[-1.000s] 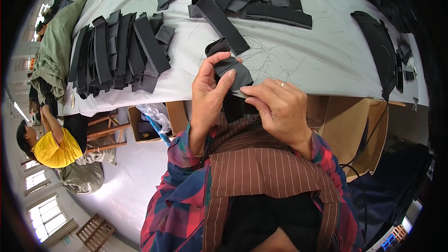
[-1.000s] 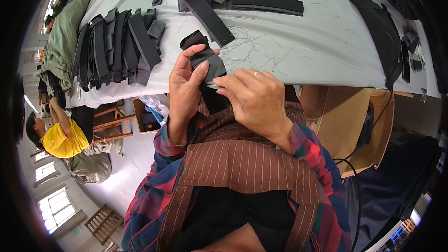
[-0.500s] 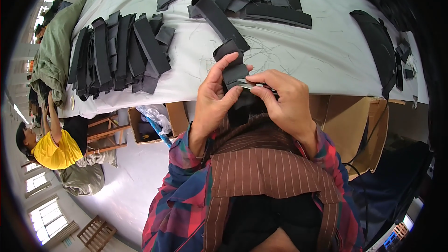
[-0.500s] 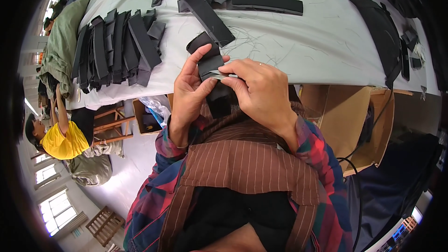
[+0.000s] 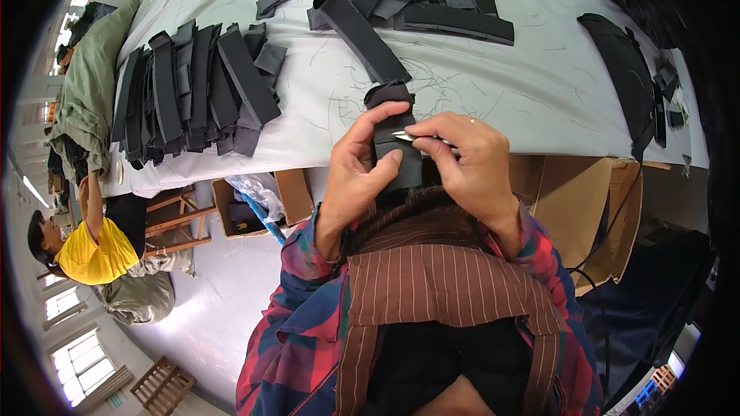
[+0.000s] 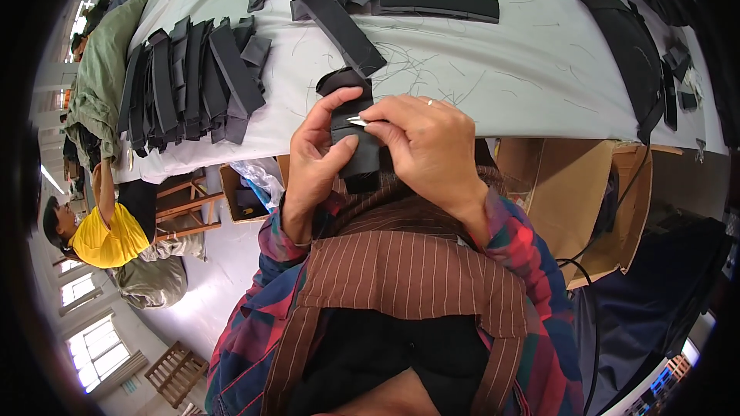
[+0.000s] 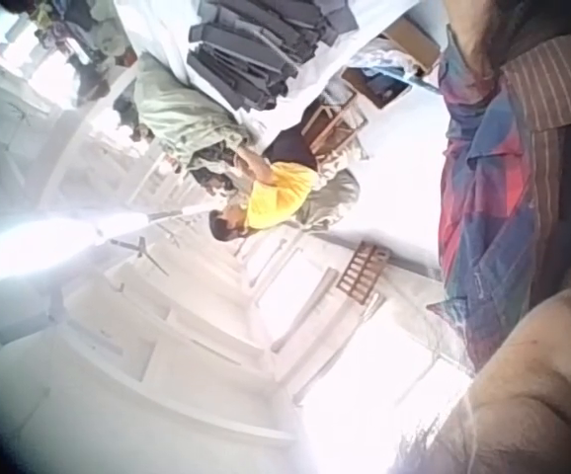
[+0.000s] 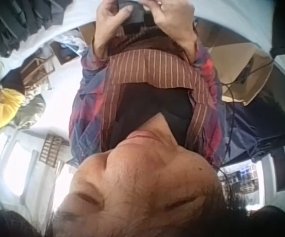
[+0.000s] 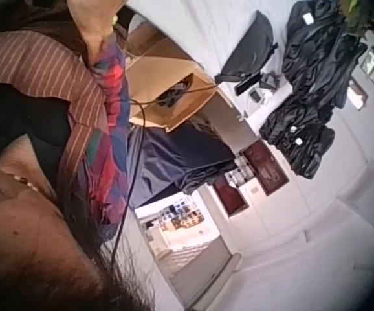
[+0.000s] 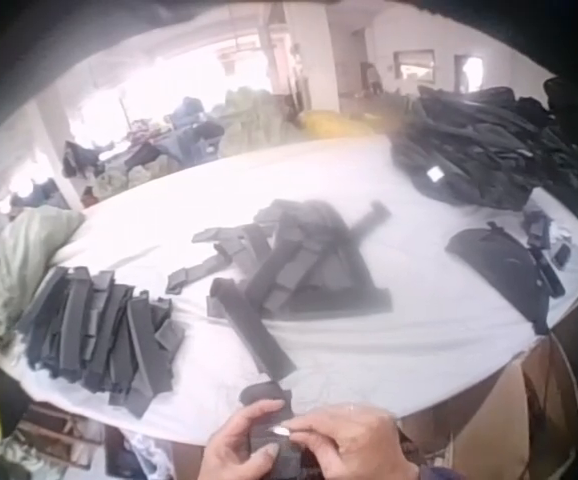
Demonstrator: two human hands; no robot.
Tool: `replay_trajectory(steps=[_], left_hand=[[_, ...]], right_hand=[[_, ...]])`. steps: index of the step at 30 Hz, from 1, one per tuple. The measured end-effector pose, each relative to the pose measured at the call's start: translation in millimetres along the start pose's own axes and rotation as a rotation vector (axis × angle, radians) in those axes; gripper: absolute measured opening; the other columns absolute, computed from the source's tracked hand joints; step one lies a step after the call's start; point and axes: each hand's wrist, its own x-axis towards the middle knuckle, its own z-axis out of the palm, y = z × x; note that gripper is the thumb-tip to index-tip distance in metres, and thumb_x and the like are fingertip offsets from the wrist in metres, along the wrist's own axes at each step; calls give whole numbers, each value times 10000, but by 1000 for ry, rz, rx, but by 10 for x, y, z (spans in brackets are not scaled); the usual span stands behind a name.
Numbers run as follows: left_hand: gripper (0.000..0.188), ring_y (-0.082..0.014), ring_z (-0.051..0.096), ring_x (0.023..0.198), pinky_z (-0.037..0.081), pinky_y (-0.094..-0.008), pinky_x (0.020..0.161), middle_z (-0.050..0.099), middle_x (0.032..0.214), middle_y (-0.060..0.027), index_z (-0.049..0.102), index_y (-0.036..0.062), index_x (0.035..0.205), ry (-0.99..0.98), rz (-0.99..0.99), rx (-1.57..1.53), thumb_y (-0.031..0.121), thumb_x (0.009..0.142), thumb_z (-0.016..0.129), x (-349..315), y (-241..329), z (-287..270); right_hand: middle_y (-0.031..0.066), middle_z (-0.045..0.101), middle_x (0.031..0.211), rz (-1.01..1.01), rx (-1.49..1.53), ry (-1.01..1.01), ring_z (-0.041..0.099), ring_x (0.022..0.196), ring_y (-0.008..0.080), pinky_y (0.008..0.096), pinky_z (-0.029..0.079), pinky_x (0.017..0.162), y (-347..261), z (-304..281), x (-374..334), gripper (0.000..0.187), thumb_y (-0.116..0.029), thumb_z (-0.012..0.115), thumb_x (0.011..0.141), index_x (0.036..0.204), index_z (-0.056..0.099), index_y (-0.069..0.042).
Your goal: Trimming excess thread or small plastic bits from black strap-like components using small clippers.
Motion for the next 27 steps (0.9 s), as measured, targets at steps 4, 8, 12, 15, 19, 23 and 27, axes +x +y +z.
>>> replay_trajectory(steps=[4, 8, 12, 15, 19, 23, 27], left_hand=[[232, -192, 659, 760, 547, -300, 705, 660, 961, -168, 562, -20, 1067, 9, -68, -237, 20, 839, 545, -33, 12, -92], [134, -203, 666, 745, 558, -306, 691, 660, 947, -192, 551, -6, 983, 49, -96, -335, 48, 878, 613, -61, -33, -136], [207, -201, 667, 771, 560, -308, 707, 655, 991, -196, 544, -5, 1037, 53, -103, -279, 7, 851, 633, -74, 6, -117], [275, -196, 667, 805, 558, -307, 728, 645, 1052, -195, 536, -2, 1096, 54, -82, -256, -5, 842, 640, -67, 18, -106], [312, -180, 660, 842, 547, -292, 761, 634, 1100, -186, 536, 0, 1134, 17, -71, -201, -6, 840, 643, -59, 24, -99], [317, -171, 654, 856, 538, -283, 782, 633, 1105, -181, 538, 0, 1139, 12, -83, -173, -13, 840, 642, -52, 19, -98], [313, -171, 651, 860, 532, -281, 790, 632, 1108, -178, 538, -2, 1138, 11, -81, -157, -14, 842, 640, -53, 23, -91]], right_hand=[[68, 670, 803, 171, 158, -16, 648, 722, 252, 317, 479, 607, 19, -83, -47, 109, -113, 670, 787, 893, 668, -84], [82, 671, 815, 182, 218, -35, 647, 713, 265, 314, 483, 610, 43, -81, -123, 123, -119, 669, 798, 914, 667, -77], [100, 676, 827, 181, 216, -81, 654, 733, 230, 291, 485, 643, 25, -110, -122, 134, -77, 660, 802, 931, 664, -40], [110, 683, 842, 191, 184, -121, 664, 751, 195, 266, 491, 677, 16, -123, -108, 145, -38, 652, 808, 949, 667, -11], [104, 680, 841, 169, 143, -130, 666, 746, 223, 278, 492, 659, 19, -114, -97, 137, -49, 662, 799, 934, 673, -28], [97, 675, 829, 136, 130, -113, 659, 733, 247, 295, 493, 639, 21, -74, -91, 132, -55, 671, 786, 916, 673, -35], [33, 669, 771, 27, 48, -38, 636, 688, 253, 342, 471, 578, 31, -55, -77, 93, -132, 675, 770, 862, 676, -118]])
